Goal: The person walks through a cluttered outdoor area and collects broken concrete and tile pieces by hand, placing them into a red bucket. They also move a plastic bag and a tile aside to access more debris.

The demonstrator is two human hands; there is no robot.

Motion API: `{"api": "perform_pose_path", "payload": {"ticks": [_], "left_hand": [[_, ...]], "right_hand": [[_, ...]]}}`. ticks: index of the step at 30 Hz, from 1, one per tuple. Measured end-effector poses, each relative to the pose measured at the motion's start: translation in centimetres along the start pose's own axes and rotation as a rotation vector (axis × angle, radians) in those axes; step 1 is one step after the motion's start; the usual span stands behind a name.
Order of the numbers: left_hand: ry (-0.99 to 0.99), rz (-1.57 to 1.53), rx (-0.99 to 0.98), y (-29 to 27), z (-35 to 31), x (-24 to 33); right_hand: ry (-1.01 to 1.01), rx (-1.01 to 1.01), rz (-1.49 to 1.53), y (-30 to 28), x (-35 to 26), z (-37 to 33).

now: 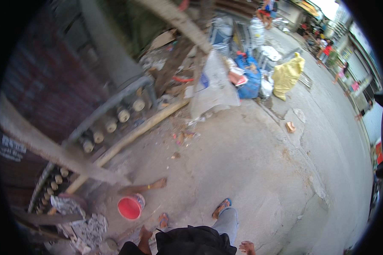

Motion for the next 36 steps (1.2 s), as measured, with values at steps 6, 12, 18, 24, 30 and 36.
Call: {"api": "perform_pose_path", "payload": {"ticks": [6,12,18,24,30,36], "left_hand": [[-0.375,-1.028,-0.748,3.0,-6.3,29.7],[-0.063,-1.727,-1.157,-14.7,-5.7,60.4],[0.079,-1.319,-0.271,-16.0,4.0,81.4],[-0.278,-0.756,-0.970,-8.7,-0.5,91.7],[-0.054,-0.851,-1.000,-22.6,9.3,106.3],[0.211,-0.564,-0.224,-23.3,21.9,123.1]], "right_hand": [[-0.033,0.048,0.201,-8.4,-8.6,9.0],[-0.186,0.010,0.088,-16.6,-27.4,19.3],[-0.336,0.075,-0.062,-20.2,-50.9,29.9],[-0.178,0.089,0.250,-26.3,-65.3,25.3],[-0.222,-0.052,-0.010,-26.5,-81.4,25.2],[-0.354,-0.129,-0.355,-19.8,-110.8,32.1]]}}
Point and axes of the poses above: each hand's wrist, its own z-axis towards the middle knuckle, its own y-axis out of the palm, x = y × z, the point moved 2 cm from there along z, towards the middle knuckle, and after that the axes turned 15 degrees about x, right-handed, at the moved point
